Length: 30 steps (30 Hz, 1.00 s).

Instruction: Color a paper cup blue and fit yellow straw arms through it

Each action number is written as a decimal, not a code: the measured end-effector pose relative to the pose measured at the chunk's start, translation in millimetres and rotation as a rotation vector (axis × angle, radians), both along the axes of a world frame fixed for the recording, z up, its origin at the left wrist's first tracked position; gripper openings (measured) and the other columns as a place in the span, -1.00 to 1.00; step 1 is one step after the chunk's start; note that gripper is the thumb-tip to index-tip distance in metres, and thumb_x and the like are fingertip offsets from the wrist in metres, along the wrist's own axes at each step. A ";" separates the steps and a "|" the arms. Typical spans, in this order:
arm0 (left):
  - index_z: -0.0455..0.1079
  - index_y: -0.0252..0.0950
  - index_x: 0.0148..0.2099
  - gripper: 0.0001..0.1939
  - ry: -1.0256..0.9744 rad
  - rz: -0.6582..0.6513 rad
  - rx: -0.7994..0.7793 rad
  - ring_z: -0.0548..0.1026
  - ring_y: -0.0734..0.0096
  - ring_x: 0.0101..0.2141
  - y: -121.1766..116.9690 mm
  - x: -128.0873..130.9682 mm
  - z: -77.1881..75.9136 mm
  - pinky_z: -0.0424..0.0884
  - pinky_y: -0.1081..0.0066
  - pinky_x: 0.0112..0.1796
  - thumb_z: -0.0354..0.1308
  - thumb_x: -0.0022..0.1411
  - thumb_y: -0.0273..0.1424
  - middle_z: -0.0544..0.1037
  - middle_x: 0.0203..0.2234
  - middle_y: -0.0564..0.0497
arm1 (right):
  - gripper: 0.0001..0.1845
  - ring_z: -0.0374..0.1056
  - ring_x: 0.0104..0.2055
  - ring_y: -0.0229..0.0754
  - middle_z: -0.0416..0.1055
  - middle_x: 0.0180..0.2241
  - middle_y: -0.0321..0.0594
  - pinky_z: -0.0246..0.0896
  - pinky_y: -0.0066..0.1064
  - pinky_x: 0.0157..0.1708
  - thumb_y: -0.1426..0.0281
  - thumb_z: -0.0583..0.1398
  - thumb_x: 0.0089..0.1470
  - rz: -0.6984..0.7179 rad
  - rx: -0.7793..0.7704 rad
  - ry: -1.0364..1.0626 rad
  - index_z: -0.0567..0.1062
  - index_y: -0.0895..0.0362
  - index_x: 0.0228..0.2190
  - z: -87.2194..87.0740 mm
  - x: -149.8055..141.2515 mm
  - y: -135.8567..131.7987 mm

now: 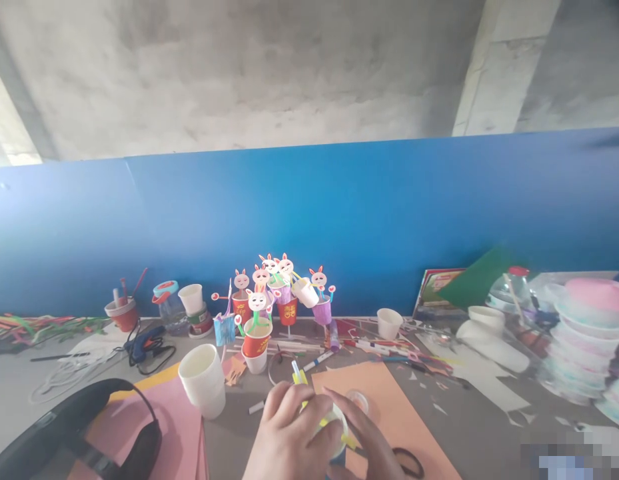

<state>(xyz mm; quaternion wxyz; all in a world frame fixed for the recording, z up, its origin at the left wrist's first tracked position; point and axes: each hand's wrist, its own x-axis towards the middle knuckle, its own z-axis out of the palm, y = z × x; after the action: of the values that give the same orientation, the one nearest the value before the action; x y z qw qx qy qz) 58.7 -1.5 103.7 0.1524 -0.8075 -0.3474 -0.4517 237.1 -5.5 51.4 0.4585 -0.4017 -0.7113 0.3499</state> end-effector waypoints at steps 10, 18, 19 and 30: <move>0.44 -0.15 -0.28 -0.79 0.074 -0.109 -0.139 0.41 0.34 -0.37 0.2 6.2 11.9 0.18 0.25 -0.21 0.02 0.39 -0.46 0.60 -0.55 0.13 | -0.34 0.38 0.21 0.11 0.47 0.15 -0.09 0.29 -0.15 0.21 0.14 0.31 0.14 0.016 0.102 0.001 0.37 -0.06 0.24 -5.8 -0.3 1.3; 0.46 -0.15 -0.16 -0.74 0.111 -0.089 -0.213 0.44 0.25 -0.31 -0.8 5.3 29.4 0.19 0.20 -0.11 0.02 0.28 -0.58 0.63 -0.51 0.07 | -0.28 0.31 0.27 0.13 0.34 0.27 -0.06 0.34 -0.21 0.18 0.10 0.30 0.17 -0.118 0.136 0.029 0.29 -0.04 0.29 -18.5 -2.1 -3.2; 0.46 -0.16 -0.15 -0.74 0.129 -0.072 -0.253 0.43 0.24 -0.32 0.0 4.3 30.0 0.19 0.20 -0.11 0.05 0.25 -0.59 0.62 -0.52 0.07 | -0.28 0.32 0.26 0.13 0.33 0.28 -0.06 0.36 -0.21 0.16 0.08 0.29 0.17 -0.116 0.145 0.034 0.28 -0.05 0.29 -18.8 -2.3 -3.3; 0.40 -0.20 -0.52 -0.81 0.391 0.140 -0.108 0.37 0.22 -0.39 15.7 7.6 10.6 0.16 0.20 -0.19 0.21 0.13 -0.51 0.47 -0.69 0.05 | -0.25 0.34 0.25 0.12 0.37 0.25 -0.11 0.42 -0.22 0.10 0.09 0.30 0.17 -0.088 0.181 -0.037 0.23 -0.16 0.31 -20.2 -0.4 -3.2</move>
<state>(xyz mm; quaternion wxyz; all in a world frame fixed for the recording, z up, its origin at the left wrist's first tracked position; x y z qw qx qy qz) 66.3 14.2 114.3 0.2044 -0.8606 -0.3902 -0.2555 236.7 -8.7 31.2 0.4947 -0.3959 -0.7301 0.2561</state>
